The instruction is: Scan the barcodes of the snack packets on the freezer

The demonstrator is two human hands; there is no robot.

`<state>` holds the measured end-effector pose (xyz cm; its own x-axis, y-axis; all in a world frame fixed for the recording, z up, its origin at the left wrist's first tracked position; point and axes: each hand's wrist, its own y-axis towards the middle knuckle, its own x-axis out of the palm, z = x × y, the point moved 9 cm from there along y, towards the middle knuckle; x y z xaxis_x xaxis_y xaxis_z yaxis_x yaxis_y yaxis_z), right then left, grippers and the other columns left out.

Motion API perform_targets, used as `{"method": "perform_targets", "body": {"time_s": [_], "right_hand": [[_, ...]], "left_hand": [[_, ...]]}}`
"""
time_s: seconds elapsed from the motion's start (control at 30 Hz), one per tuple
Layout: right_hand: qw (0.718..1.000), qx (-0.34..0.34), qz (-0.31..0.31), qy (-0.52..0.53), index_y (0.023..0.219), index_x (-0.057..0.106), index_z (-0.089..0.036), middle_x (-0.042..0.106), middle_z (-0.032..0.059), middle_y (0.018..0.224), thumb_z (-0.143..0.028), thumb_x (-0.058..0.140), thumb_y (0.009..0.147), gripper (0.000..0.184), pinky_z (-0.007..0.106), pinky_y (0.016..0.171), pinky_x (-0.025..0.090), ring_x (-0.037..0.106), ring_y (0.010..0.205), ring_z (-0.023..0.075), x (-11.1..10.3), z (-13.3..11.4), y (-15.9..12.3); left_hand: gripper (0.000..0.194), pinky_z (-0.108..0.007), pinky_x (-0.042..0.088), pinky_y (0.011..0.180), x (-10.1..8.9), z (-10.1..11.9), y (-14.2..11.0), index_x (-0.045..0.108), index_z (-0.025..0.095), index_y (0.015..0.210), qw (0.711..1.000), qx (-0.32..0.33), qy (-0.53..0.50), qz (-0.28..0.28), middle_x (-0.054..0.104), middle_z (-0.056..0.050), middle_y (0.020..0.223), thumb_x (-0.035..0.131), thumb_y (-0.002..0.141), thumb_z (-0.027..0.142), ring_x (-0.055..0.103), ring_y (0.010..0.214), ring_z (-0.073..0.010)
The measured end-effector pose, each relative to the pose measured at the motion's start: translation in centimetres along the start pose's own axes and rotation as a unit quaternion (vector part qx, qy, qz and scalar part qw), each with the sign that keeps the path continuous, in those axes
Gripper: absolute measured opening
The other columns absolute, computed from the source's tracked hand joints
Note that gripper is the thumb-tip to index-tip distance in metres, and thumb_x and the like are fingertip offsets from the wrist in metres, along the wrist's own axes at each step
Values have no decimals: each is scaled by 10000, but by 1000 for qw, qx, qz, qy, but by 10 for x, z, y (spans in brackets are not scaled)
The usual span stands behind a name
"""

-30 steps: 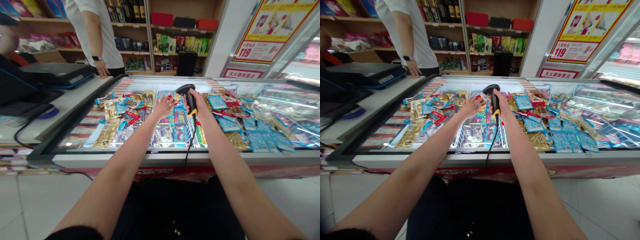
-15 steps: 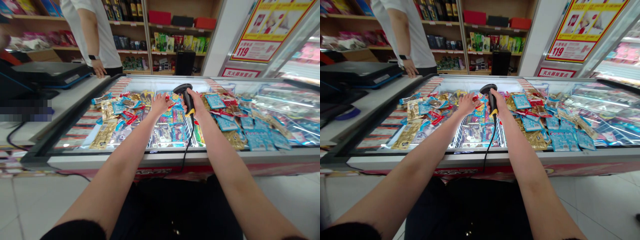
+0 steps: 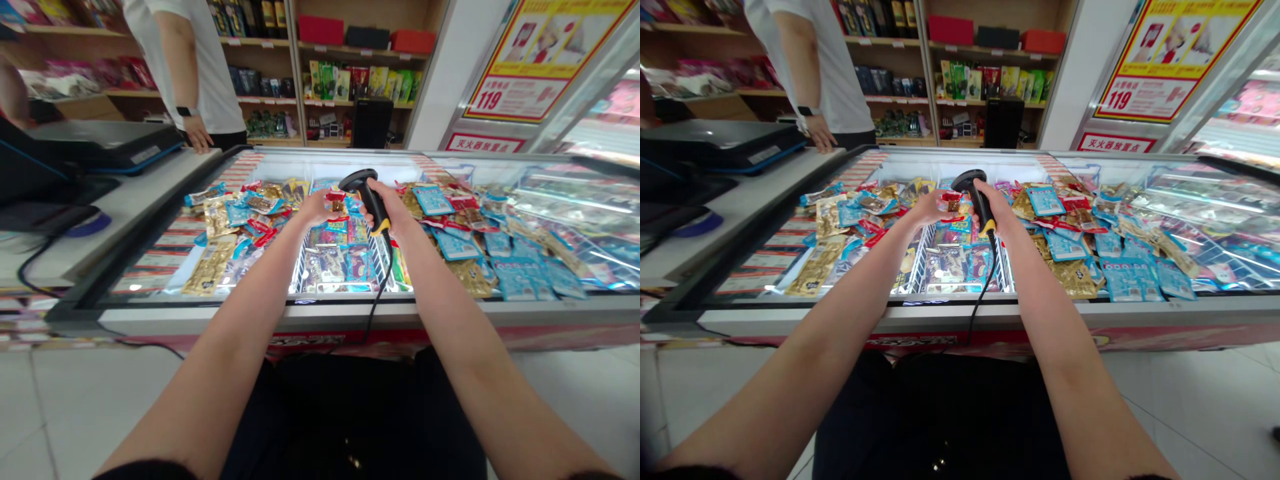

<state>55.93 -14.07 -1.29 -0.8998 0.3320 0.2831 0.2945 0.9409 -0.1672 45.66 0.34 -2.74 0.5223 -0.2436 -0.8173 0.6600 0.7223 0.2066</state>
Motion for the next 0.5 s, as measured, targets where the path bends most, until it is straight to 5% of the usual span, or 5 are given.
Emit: {"method": "perform_targets", "body": {"time_s": [0.1,0.27,0.5], "right_hand": [[1000,6,0,-1,1010,644,-172,589,-5,497,-578,524,993,424,196,300,404,498,336,110,1,1,-1],[1000,-7,21,9,1007,645,-176,577,-16,482,-604,544,978,441,197,295,400,497,329,111,-4,-2,0],[1000,-4,23,5,988,648,-174,592,-4,501,-625,529,975,467,199,303,406,502,336,110,-7,-2,3]], "left_hand": [[627,-377,450,1046,5,2,0,658,219,1282,1000,-10,-18,-10,719,-92,1220,791,688,371,633,1199,-296],[621,-510,383,1100,5,4,2,589,222,1354,994,-64,39,75,661,-160,1340,696,805,493,504,1350,-389],[730,-393,488,1026,3,2,10,611,136,1296,989,-59,-126,52,730,-124,1146,810,594,165,650,1182,-322]]}}
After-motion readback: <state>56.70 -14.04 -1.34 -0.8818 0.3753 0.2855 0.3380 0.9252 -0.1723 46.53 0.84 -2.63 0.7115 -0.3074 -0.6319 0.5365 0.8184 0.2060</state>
